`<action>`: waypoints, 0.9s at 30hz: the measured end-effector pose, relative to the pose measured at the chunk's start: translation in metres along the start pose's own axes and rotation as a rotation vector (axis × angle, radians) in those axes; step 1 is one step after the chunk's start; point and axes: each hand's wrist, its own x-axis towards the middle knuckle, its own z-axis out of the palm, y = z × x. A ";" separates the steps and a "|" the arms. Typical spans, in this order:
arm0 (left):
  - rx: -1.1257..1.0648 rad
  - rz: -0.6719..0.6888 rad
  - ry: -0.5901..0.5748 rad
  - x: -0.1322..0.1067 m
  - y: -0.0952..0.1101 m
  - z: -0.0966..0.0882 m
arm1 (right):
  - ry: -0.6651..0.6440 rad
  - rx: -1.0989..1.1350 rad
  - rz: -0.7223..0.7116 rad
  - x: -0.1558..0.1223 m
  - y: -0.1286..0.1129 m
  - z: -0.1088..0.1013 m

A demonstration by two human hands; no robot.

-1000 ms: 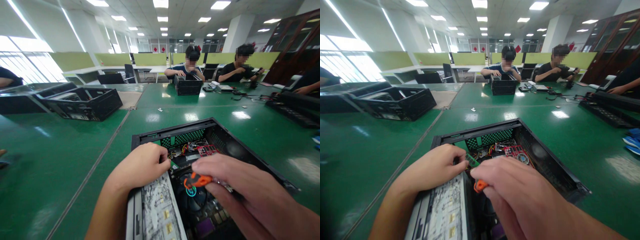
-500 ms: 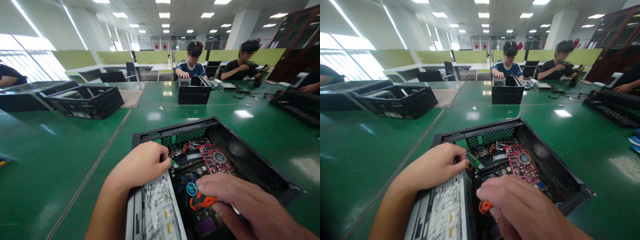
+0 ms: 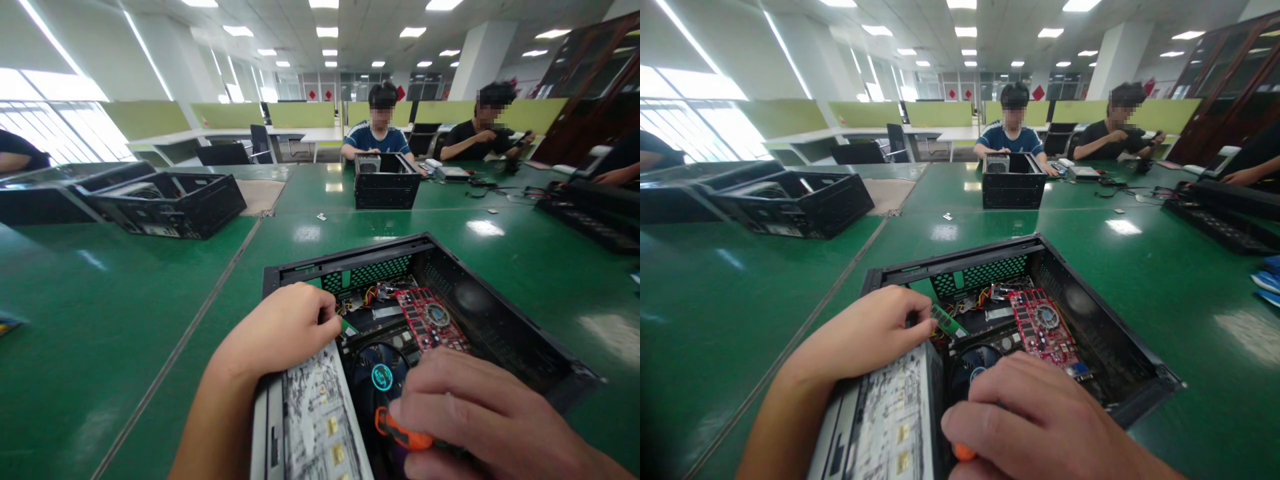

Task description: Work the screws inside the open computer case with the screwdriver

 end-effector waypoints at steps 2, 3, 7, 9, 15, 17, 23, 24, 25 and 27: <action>0.004 0.000 -0.001 0.000 0.000 0.000 | -0.002 -0.022 -0.014 0.000 0.001 -0.001; 0.004 0.000 0.000 0.000 0.000 0.000 | 0.004 -0.045 -0.020 -0.001 0.000 -0.001; 0.001 0.002 0.012 0.000 0.000 0.001 | -0.001 -0.110 -0.041 -0.002 -0.003 0.001; 0.000 0.003 0.011 0.000 -0.001 0.001 | 0.001 -0.116 -0.034 -0.002 -0.005 0.000; 0.002 0.003 0.011 -0.001 -0.001 0.001 | 0.058 -0.128 0.000 -0.025 0.005 -0.010; 0.003 -0.001 0.004 -0.001 0.000 0.000 | 0.135 -0.222 0.065 -0.044 0.012 -0.014; 0.007 -0.001 0.005 0.000 -0.001 0.002 | 0.152 -0.351 0.265 -0.084 0.026 -0.015; 0.007 -0.001 0.003 0.001 -0.001 0.002 | 0.155 -0.356 0.257 -0.085 0.026 -0.015; 0.006 -0.001 0.001 0.001 -0.001 0.002 | 0.162 -0.366 0.250 -0.085 0.026 -0.014; 0.000 -0.001 -0.001 0.001 -0.001 0.001 | 0.162 -0.384 0.239 -0.083 0.026 -0.013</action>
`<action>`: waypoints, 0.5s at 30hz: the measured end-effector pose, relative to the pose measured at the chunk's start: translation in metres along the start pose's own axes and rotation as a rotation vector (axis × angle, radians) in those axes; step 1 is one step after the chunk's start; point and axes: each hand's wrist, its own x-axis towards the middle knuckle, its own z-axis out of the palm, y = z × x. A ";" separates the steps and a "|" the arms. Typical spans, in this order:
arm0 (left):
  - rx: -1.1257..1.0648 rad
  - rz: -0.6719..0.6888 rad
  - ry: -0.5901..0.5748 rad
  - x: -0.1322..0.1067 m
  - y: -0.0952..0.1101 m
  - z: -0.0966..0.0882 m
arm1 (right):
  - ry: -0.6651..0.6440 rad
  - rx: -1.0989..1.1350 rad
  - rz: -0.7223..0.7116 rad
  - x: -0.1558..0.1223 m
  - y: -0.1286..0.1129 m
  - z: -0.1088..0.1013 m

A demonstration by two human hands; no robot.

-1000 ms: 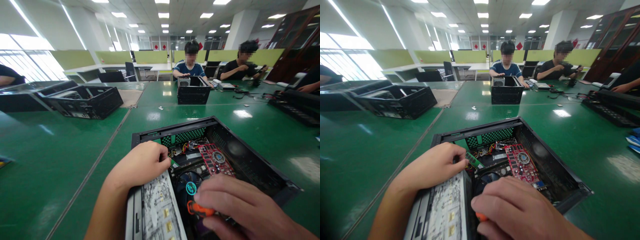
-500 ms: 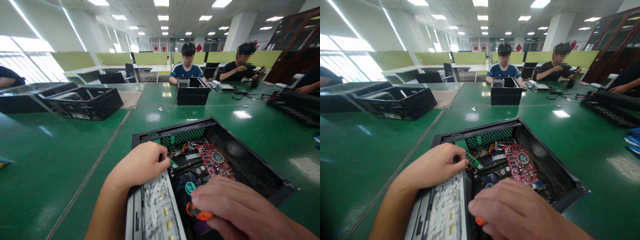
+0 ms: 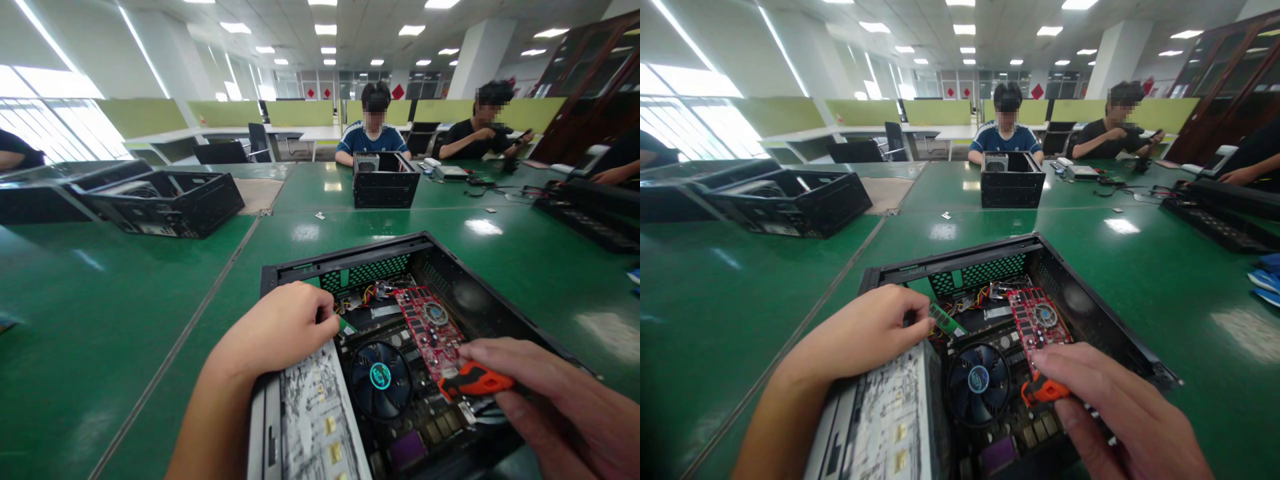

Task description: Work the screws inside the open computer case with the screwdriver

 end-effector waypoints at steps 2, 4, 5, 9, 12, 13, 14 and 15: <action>-0.007 -0.001 0.000 0.000 0.000 -0.001 | 0.002 -0.010 -0.006 0.003 -0.001 0.000; -0.011 0.000 0.004 0.000 0.001 -0.001 | 0.013 -0.013 -0.024 0.006 -0.002 0.000; -0.011 0.000 0.004 0.000 0.001 -0.001 | 0.023 -0.014 -0.036 0.008 -0.003 0.000; -0.002 -0.006 -0.001 0.000 0.000 -0.001 | 0.034 -0.023 -0.072 0.016 -0.007 -0.001; 0.005 -0.011 -0.002 0.001 0.000 0.000 | 0.025 -0.030 -0.079 0.018 -0.008 -0.002; 0.007 -0.012 -0.004 0.001 0.000 0.000 | 0.022 -0.032 -0.084 0.017 -0.008 -0.001; 0.007 -0.013 -0.005 0.001 0.000 0.000 | 0.023 -0.035 -0.092 0.017 -0.008 -0.001; 0.005 -0.014 -0.008 0.001 0.000 0.000 | 0.021 -0.037 -0.094 0.017 -0.008 -0.001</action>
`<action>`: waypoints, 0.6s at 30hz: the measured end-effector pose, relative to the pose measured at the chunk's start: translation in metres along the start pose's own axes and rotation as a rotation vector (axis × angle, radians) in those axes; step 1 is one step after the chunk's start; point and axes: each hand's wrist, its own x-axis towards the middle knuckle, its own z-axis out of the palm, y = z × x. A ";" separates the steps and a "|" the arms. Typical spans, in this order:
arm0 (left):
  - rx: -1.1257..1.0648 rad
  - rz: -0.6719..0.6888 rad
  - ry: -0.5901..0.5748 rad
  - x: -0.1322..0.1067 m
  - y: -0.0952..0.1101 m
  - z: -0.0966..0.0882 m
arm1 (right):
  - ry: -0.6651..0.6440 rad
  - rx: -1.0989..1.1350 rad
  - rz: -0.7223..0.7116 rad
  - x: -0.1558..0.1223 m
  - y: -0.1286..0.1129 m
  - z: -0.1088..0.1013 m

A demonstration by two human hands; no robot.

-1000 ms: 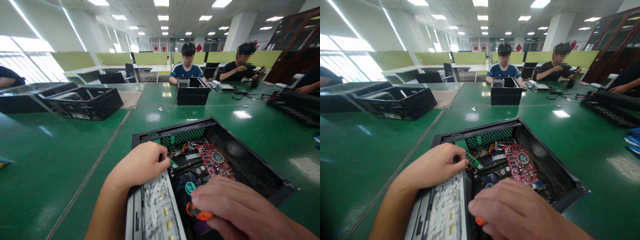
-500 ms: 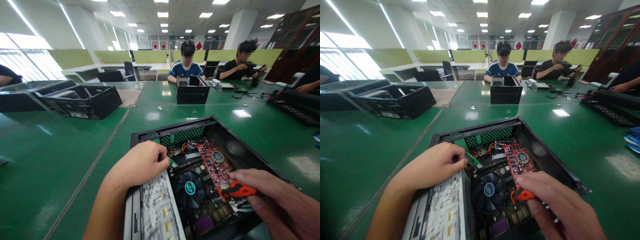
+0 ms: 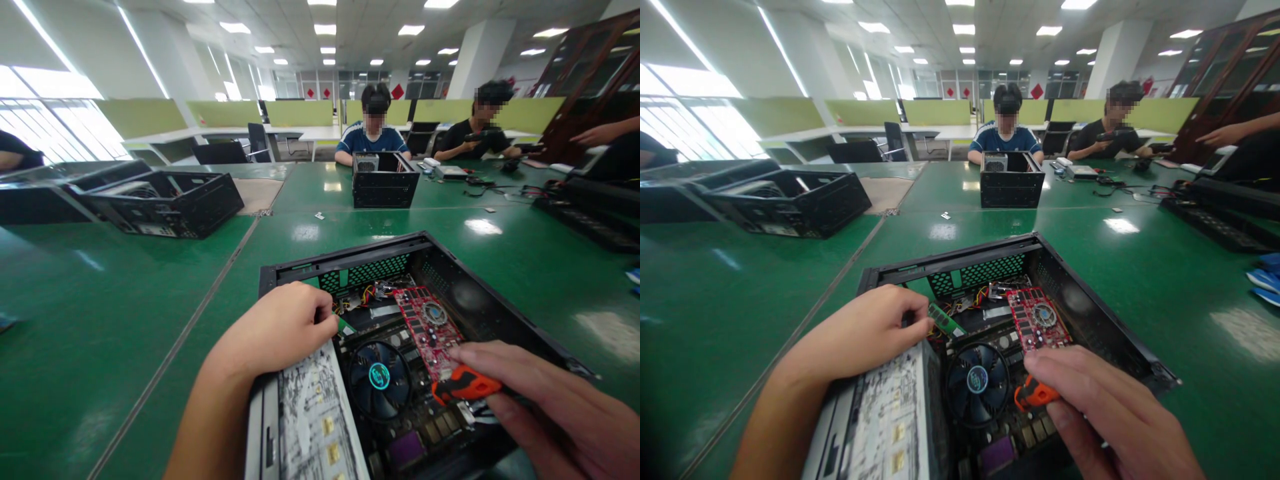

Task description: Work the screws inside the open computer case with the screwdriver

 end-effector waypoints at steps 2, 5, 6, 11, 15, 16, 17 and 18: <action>-0.005 0.001 -0.003 0.000 0.000 0.000 | -0.002 -0.004 -0.003 -0.001 0.001 0.001; -0.008 0.004 -0.001 -0.001 0.001 -0.001 | -0.015 -0.015 0.000 0.000 0.001 0.002; -0.007 0.002 -0.003 -0.001 0.001 -0.001 | -0.020 -0.014 -0.001 0.000 0.001 0.002; -0.005 0.000 -0.005 -0.001 0.000 0.000 | -0.004 0.029 0.005 0.003 -0.003 0.000; -0.001 -0.001 -0.006 0.000 -0.001 0.001 | -0.023 0.058 -0.040 -0.003 0.001 -0.002; -0.001 -0.004 -0.008 0.000 -0.002 0.001 | -0.040 0.077 -0.067 -0.005 0.004 -0.003; 0.000 -0.007 -0.010 0.000 -0.002 0.001 | -0.060 0.102 -0.094 -0.007 0.006 -0.003; -0.001 -0.008 -0.010 0.000 -0.002 0.002 | -0.085 0.128 -0.123 -0.009 0.008 -0.003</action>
